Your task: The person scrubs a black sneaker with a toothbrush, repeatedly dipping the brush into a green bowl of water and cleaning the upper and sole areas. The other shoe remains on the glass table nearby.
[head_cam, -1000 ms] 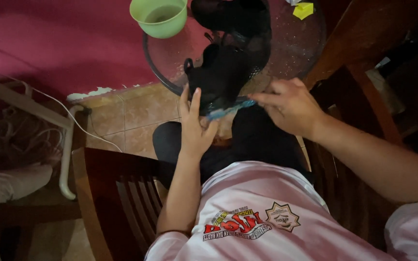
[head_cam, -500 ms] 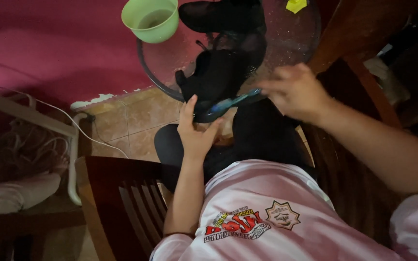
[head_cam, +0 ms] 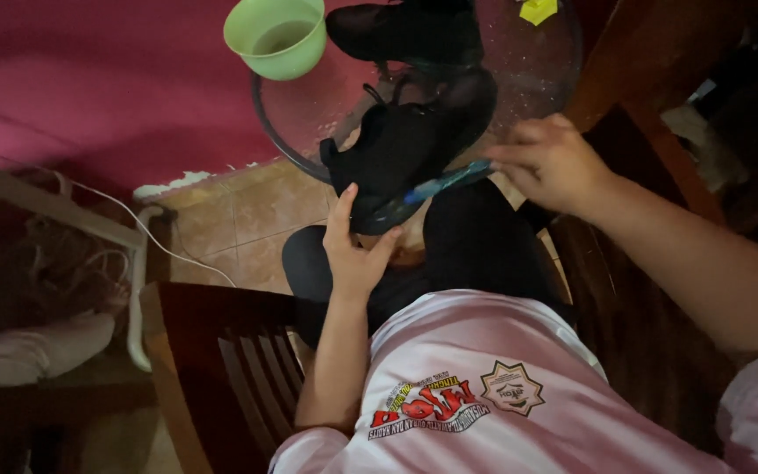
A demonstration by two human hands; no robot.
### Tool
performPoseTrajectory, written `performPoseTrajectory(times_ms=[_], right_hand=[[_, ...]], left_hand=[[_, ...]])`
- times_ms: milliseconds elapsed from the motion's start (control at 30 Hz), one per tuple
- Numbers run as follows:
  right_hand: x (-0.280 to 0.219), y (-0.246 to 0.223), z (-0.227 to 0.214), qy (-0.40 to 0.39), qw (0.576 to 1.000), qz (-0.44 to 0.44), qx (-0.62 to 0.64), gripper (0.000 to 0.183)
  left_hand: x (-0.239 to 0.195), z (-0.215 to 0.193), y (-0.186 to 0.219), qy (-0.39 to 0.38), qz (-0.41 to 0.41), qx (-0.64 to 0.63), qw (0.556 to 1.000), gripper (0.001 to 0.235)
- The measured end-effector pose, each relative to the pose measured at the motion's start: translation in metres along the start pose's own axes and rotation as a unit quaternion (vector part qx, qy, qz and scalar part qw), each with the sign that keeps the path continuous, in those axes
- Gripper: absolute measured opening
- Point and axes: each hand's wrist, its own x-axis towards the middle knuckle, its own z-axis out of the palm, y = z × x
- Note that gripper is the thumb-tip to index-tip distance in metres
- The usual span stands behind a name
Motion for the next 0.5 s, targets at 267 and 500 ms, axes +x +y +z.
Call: performPoseTrajectory(times_ms=[267,500], right_hand=[[0.005,-0.057,0.009,-0.044,0.996,-0.023,-0.07,0.023],[-0.012,0.023,0.007,0.001,0.999,-0.004,-0.041,0.018]], left_hand=[[0.001,0.003,0.011,-0.027,0.008,0.004,1.0,0.084],[-0.003,0.0,-0.005,-0.027,0.014,0.013,0.999,0.081]])
